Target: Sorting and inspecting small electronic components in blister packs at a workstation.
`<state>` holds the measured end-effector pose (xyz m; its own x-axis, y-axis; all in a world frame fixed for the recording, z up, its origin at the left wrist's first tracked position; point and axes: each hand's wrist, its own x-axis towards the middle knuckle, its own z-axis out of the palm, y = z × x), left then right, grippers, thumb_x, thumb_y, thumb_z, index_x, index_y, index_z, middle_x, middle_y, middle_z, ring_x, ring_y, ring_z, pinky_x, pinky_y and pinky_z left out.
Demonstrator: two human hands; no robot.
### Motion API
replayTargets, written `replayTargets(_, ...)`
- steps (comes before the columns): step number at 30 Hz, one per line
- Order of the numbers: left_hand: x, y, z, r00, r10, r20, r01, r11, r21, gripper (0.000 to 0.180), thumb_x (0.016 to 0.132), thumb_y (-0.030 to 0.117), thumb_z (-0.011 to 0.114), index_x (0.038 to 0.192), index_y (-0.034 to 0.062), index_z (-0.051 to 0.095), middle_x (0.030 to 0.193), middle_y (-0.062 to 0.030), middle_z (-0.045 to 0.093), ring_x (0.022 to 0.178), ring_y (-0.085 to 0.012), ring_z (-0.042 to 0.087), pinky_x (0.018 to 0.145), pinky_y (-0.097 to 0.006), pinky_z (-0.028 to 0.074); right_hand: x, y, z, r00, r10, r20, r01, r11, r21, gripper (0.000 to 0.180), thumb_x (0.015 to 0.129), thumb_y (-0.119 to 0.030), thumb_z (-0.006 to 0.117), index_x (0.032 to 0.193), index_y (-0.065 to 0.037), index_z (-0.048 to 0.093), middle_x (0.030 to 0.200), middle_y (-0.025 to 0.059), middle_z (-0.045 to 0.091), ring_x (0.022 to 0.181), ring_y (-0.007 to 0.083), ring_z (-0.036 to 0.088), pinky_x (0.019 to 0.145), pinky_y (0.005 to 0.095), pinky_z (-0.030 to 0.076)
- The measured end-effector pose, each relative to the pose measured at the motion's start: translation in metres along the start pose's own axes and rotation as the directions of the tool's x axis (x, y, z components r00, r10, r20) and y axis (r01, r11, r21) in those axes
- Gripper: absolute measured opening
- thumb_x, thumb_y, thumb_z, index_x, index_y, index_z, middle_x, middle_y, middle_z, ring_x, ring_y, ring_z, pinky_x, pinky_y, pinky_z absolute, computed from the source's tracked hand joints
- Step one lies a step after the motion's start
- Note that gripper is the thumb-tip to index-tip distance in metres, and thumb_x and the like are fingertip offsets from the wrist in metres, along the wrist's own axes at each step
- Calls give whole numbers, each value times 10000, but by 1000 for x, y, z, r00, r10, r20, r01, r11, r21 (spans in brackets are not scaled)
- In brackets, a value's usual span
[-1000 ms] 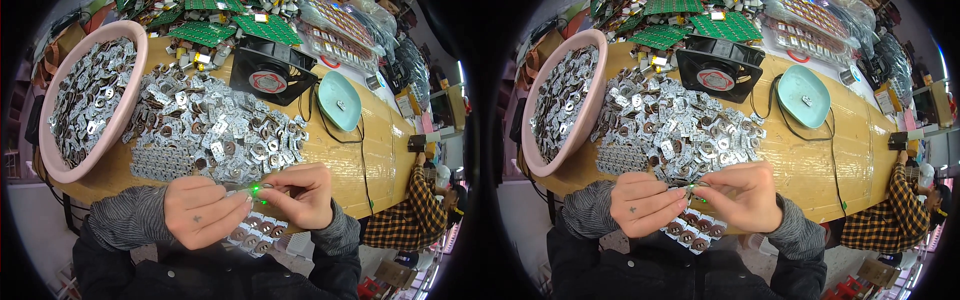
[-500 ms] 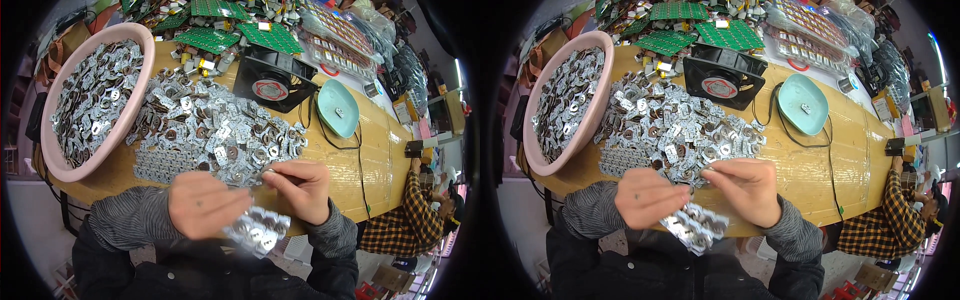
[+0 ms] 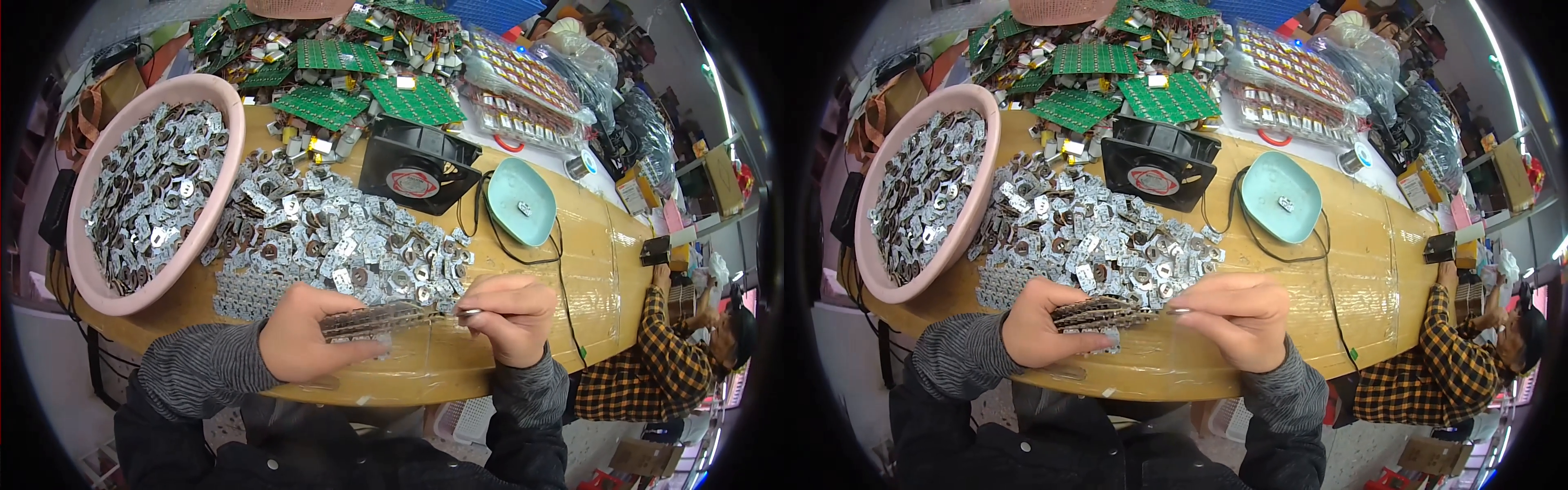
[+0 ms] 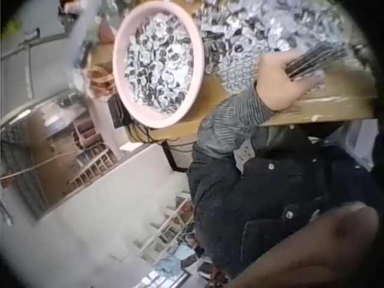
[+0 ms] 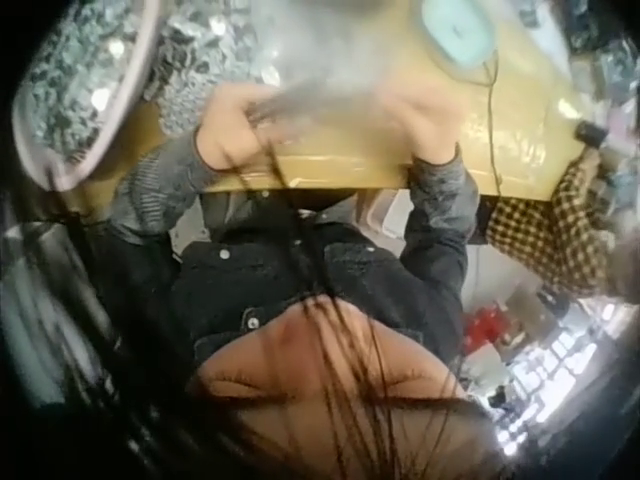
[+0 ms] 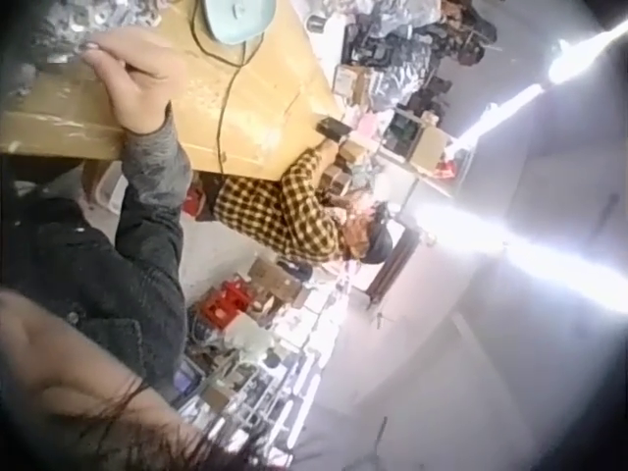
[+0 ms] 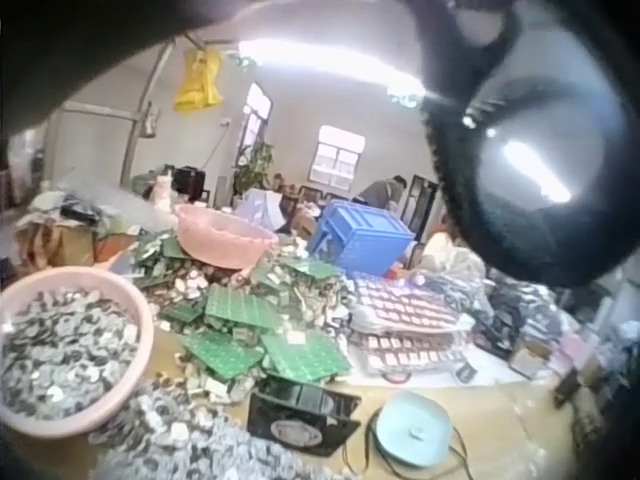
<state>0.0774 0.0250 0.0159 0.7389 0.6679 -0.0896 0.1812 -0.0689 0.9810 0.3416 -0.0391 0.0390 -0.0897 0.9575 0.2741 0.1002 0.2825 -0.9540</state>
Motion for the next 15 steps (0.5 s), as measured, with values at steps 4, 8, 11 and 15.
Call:
replayTargets(4,1,-1,2,998,60,2,-60,998,-16,217,817,159,804,935,-14,748,701,-86,716,621,-58,633,585,-258,512,7,-7,5,995,59,75,-44,981,-191,121,782,61,730,900,74,751,803,161,721,636,166,666,562,263,512)
replayTargets(8,2,-8,-1,998,-48,51,49,998,-26,238,815,118,806,987,-33,740,781,-88,738,697,-55,643,639,-255,520,6,-8,7,986,164,-21,-165,985,-56,106,776,87,704,873,90,745,749,157,705,537,145,635,479,235,486)
replayTargets(11,4,-5,-1,995,-77,69,82,993,-82,259,812,76,808,1028,-46,734,869,-90,760,768,-57,654,697,-252,530,6,-6,4,997,69,31,-65,990,-124,107,783,97,688,876,94,742,745,163,701,536,147,639,477,232,490)
replayTargets(15,5,-9,-2,996,-32,79,37,997,-61,261,818,76,803,1034,-51,731,890,-94,761,789,-60,654,715,-255,530,6,-7,5,979,192,-68,-195,980,-40,93,783,98,701,869,98,737,747,156,704,541,142,638,480,224,491)
